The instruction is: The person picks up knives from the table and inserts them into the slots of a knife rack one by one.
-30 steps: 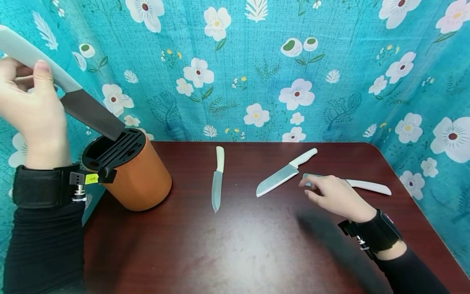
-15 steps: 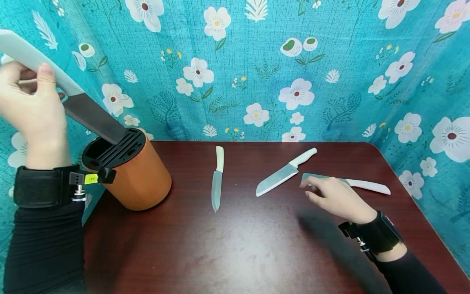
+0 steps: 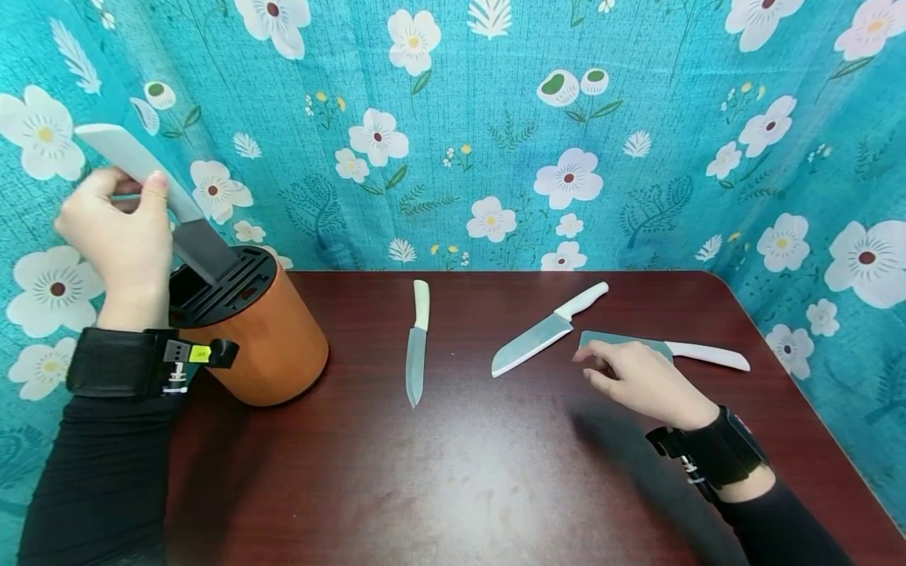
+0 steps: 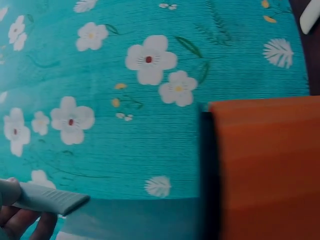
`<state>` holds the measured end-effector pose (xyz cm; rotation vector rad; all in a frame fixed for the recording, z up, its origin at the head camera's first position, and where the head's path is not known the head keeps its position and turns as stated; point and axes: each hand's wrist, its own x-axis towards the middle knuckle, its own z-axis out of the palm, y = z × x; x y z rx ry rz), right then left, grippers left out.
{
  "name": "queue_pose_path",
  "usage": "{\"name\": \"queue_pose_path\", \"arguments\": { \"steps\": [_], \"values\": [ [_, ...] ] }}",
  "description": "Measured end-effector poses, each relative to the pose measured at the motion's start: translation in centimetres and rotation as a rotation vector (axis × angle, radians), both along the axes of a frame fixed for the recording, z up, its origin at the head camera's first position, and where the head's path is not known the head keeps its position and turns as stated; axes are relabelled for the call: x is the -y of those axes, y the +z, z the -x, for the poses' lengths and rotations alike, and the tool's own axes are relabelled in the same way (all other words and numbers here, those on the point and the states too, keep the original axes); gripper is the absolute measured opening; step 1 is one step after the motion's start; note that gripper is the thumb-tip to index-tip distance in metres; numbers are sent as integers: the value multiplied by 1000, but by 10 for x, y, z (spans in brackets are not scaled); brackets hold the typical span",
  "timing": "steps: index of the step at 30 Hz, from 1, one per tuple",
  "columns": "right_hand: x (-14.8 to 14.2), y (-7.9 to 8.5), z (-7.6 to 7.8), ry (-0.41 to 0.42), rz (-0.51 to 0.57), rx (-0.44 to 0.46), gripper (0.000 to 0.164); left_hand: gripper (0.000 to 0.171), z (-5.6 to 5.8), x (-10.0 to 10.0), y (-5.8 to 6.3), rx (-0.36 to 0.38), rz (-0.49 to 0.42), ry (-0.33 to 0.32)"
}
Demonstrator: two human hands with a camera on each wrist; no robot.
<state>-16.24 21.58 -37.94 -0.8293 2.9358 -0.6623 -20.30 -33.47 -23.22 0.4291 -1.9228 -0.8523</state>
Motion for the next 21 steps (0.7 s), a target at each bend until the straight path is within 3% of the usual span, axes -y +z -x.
{"name": "queue_pose_path", "arguments": {
  "steps": [6, 10, 15, 18, 21],
  "values": [
    [2, -1, -1, -8, -2, 24, 21, 6, 0, 7, -15, 142, -87, -44],
    [2, -3, -1, -11, -2, 40, 22, 18, 0, 12, -24, 237, -89, -35],
    [3, -7, 1, -15, 7, 58, 22, 16, -2, 14, -30, 381, -73, -39],
    [4, -8, 2, -10, 11, 68, 23, 14, -3, 13, -31, 429, -84, -60],
    [4, -8, 2, -8, 12, 73, 23, 9, -4, 12, -31, 428, -95, -57]
  ]
}}
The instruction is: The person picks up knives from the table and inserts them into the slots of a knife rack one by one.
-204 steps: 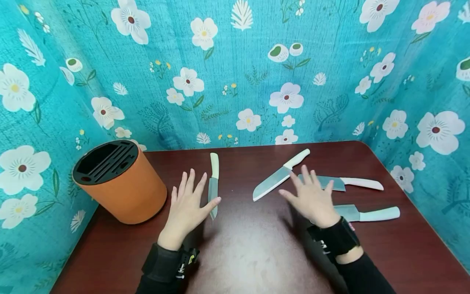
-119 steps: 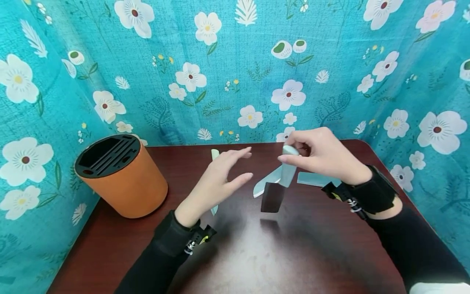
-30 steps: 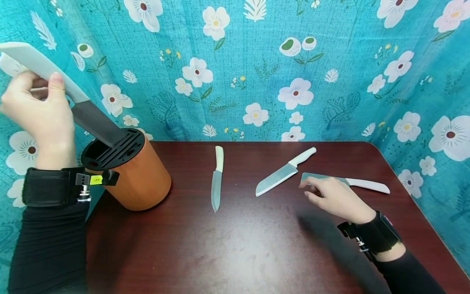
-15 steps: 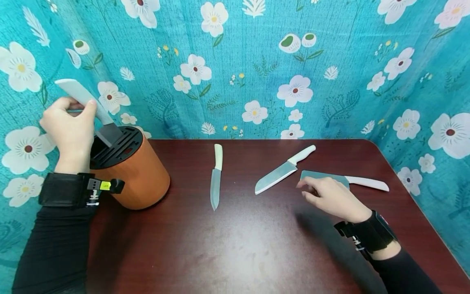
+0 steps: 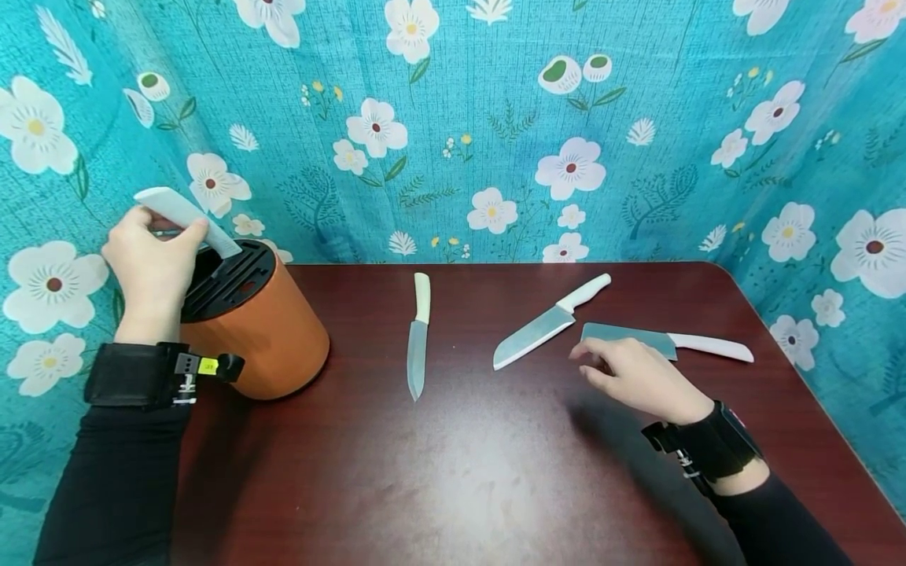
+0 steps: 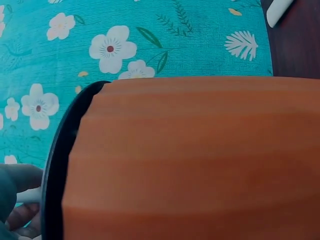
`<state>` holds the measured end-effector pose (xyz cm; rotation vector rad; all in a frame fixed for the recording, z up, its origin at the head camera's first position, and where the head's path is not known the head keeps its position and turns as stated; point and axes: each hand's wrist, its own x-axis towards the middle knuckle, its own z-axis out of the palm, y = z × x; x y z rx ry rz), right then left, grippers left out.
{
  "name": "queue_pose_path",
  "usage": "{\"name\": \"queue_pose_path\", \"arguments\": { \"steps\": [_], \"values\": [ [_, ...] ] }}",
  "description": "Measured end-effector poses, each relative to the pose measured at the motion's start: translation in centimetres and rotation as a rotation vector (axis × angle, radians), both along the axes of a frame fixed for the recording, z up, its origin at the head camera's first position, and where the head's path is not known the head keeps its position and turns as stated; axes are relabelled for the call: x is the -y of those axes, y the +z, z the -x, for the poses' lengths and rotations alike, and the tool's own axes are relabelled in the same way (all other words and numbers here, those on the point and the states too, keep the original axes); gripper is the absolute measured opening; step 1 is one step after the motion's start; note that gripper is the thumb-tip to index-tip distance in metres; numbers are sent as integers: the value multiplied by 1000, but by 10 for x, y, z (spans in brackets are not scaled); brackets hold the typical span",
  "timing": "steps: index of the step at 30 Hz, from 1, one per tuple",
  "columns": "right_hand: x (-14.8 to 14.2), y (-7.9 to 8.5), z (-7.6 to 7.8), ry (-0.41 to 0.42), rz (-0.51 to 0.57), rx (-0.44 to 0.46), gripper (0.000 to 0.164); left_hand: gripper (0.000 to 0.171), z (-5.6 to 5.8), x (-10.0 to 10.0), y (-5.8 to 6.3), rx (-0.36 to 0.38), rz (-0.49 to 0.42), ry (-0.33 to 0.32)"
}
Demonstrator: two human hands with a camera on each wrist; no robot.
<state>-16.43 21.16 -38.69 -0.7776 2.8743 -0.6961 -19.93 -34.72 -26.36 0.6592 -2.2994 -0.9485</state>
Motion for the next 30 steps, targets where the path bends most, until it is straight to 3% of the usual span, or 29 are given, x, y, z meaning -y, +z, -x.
{"name": "queue_pose_path", "arguments": {
  "steps": [3, 5, 8, 12, 15, 18, 21, 26, 30],
  "values": [
    [-2, 1, 0, -25, -21, -51, 22, 16, 1, -5, 2, -67, -4, 9],
    [-3, 1, 0, -53, -42, -115, 20, 29, 2, -9, 5, -167, -5, -3],
    [-6, 2, 1, -107, -56, -197, 17, 34, 2, -18, 12, -324, 53, -18],
    [-20, 5, 4, -189, -11, -168, 17, 27, -7, -40, 20, -442, 244, -66],
    [-41, 9, 9, -260, 11, -85, 19, 27, -22, -69, 14, -483, 412, -178],
    [-65, 11, 15, -333, 14, 0, 23, 26, -36, -100, -7, -442, 536, -336],
    [-88, 11, 22, -389, 7, 35, 29, 23, -45, -124, -37, -322, 583, -468],
    [-126, 6, 33, -498, -33, 49, 40, 19, -46, -147, -91, -65, 528, -583],
    [-156, -3, 36, -621, -83, 49, 42, 22, -48, -160, -123, 75, 481, -637]
  ]
}}
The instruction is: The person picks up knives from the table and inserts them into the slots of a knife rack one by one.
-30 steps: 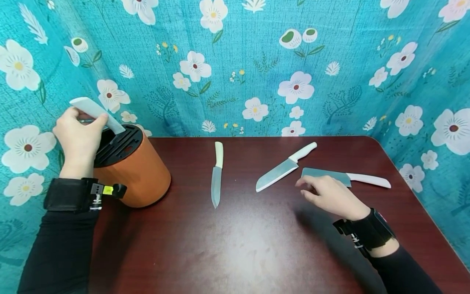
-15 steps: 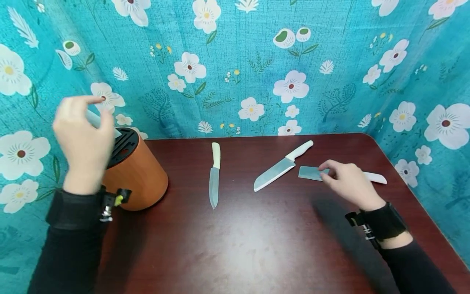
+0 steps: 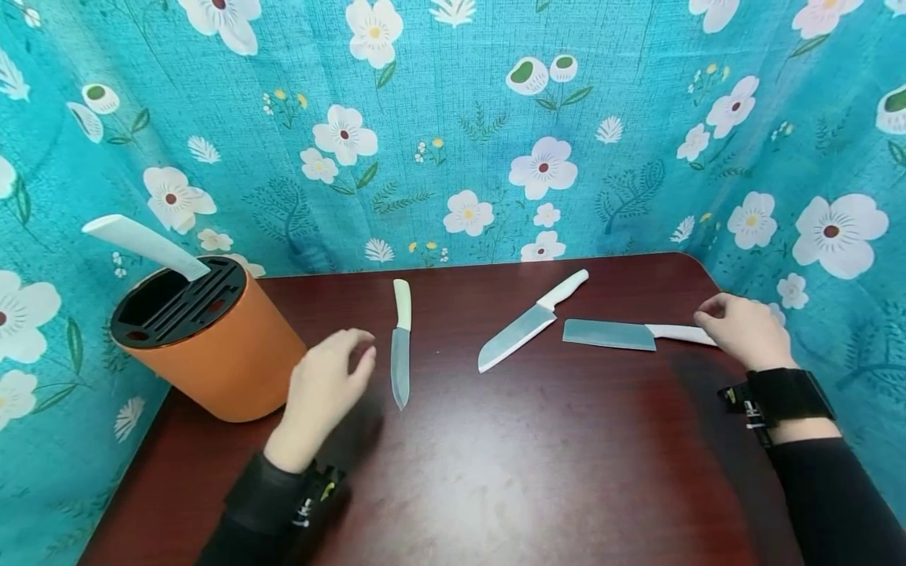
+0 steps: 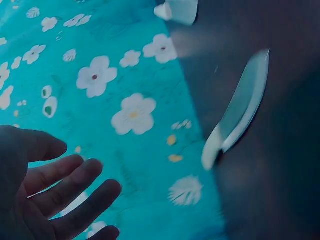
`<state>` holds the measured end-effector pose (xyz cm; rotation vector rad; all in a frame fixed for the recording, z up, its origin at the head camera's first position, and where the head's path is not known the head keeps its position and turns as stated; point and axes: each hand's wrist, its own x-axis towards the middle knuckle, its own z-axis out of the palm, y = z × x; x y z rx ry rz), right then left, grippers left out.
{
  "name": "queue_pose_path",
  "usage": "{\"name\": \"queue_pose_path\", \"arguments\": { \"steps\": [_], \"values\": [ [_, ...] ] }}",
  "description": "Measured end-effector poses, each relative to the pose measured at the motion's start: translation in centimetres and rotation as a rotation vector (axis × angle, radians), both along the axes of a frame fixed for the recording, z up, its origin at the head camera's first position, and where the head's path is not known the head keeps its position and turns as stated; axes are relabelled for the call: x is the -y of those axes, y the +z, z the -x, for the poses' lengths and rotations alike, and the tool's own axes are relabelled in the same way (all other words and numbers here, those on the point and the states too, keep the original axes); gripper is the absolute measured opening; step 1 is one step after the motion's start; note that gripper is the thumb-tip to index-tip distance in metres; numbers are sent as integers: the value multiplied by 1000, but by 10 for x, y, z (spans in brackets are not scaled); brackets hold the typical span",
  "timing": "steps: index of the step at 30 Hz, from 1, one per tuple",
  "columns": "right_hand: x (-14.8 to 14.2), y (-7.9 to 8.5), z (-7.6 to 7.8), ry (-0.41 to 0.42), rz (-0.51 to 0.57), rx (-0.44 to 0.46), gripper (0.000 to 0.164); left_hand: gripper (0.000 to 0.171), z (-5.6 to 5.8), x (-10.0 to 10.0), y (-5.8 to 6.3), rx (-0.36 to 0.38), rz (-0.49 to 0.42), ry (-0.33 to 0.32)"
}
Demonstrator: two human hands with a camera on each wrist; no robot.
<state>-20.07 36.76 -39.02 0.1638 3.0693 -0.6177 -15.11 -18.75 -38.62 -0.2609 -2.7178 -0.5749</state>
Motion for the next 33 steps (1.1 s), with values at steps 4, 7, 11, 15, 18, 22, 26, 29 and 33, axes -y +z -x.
{"name": "queue_pose_path", "arguments": {
  "steps": [4, 7, 11, 15, 18, 22, 26, 29, 33],
  "values": [
    [-21, -13, 2, -75, -28, 46, 42, 22, -6, -10, -20, 69, -5, -4],
    [-34, -22, 5, -126, -47, 146, 44, 23, -9, -15, -32, 111, 5, 0],
    [-49, -35, 11, -195, -21, 307, 57, 26, -12, -21, -46, 172, 27, -5],
    [-57, -44, 15, -249, 63, 356, 70, 26, -16, -26, -55, 205, 15, -22],
    [-60, -48, 15, -253, 117, 335, 72, 26, -19, -30, -59, 218, 7, -33],
    [-61, -57, 15, -254, 231, 307, 76, 26, -21, -32, -62, 244, 11, -29],
    [-65, -68, 20, -340, 432, 307, 90, 26, -22, -30, -62, 252, 13, -15],
    [-69, -75, 26, -405, 577, 317, 95, 26, -23, -29, -61, 254, 14, -18],
    [-74, -79, 30, -430, 659, 325, 98, 26, -24, -29, -60, 253, 14, -27]
  ]
}}
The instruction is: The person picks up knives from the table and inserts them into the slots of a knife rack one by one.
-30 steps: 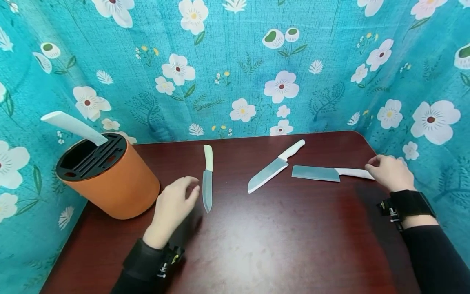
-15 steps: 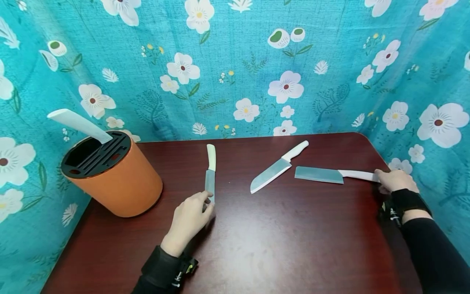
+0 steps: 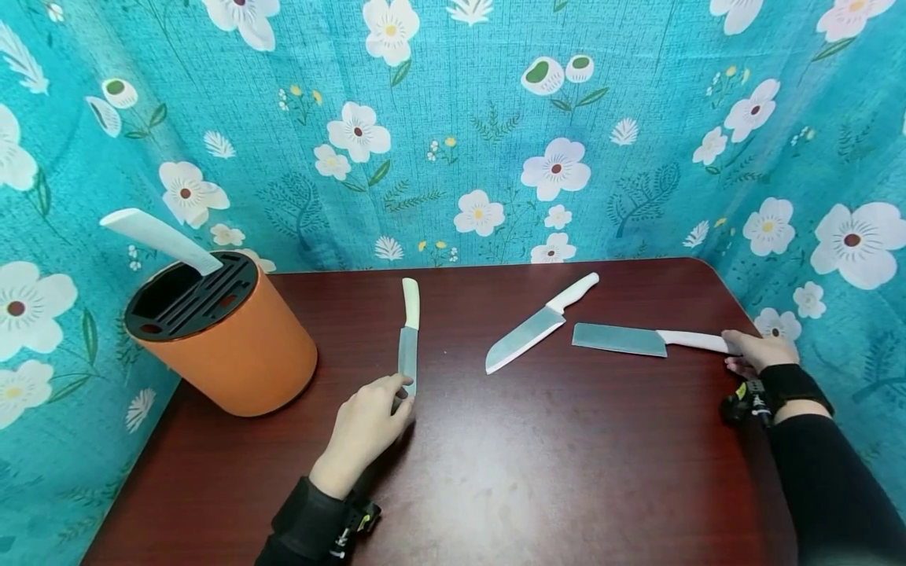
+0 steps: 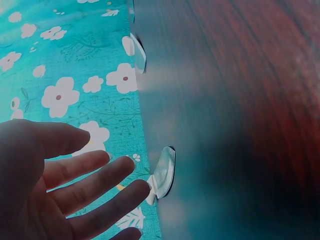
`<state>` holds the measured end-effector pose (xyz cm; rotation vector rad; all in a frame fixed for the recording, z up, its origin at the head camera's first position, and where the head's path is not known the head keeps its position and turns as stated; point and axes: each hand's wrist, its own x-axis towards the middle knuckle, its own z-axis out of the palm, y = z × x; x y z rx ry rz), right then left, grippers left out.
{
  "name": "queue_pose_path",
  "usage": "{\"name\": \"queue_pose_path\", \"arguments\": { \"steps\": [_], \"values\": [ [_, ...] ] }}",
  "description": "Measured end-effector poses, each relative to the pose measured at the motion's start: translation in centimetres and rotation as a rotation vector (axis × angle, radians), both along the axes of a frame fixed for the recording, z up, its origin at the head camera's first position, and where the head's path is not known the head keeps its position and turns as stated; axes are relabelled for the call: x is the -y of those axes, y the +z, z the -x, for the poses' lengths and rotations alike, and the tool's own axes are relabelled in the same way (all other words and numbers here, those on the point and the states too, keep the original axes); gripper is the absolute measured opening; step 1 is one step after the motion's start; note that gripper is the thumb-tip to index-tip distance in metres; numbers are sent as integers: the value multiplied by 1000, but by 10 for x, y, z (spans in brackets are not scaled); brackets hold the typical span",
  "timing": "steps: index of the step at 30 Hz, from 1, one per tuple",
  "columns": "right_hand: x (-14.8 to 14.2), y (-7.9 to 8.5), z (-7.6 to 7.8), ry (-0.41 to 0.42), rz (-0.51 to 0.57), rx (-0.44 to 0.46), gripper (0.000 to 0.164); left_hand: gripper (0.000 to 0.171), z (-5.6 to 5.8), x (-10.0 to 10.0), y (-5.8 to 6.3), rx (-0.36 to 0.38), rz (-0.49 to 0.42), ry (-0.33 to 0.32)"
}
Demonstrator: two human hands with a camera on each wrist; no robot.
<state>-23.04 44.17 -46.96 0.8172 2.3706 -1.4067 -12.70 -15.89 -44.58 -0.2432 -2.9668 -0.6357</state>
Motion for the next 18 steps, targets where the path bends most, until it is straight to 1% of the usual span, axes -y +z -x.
{"name": "queue_pose_path", "arguments": {
  "steps": [3, 4, 5, 8, 10, 12, 14, 16, 18],
  "values": [
    [1, 0, 3, -5, 9, 20, 100, 26, -1, 0, -1, -2, 0, 0],
    [2, 1, 4, -6, 12, 31, 97, 25, -1, 0, -1, -2, 1, -2],
    [2, 1, 5, -5, 12, 41, 91, 26, -2, 0, -2, -1, 0, -5],
    [3, 4, 8, 6, 35, 57, 55, 26, -2, -1, -2, -1, 2, -20],
    [3, 6, 8, 10, 48, 66, 40, 26, -2, -2, -1, 0, 4, -28],
    [3, 8, 7, -8, 69, 69, 36, 25, -2, -2, 1, 6, 5, -32],
    [4, 11, 5, -62, 97, 56, 37, 25, -1, -3, 1, 10, 5, -36],
    [5, 12, 3, -131, 130, 26, 37, 25, -1, -3, 2, 12, 4, -40],
    [6, 13, 2, -169, 152, -13, 38, 25, 0, -2, 2, 10, 2, -42]
  ]
}}
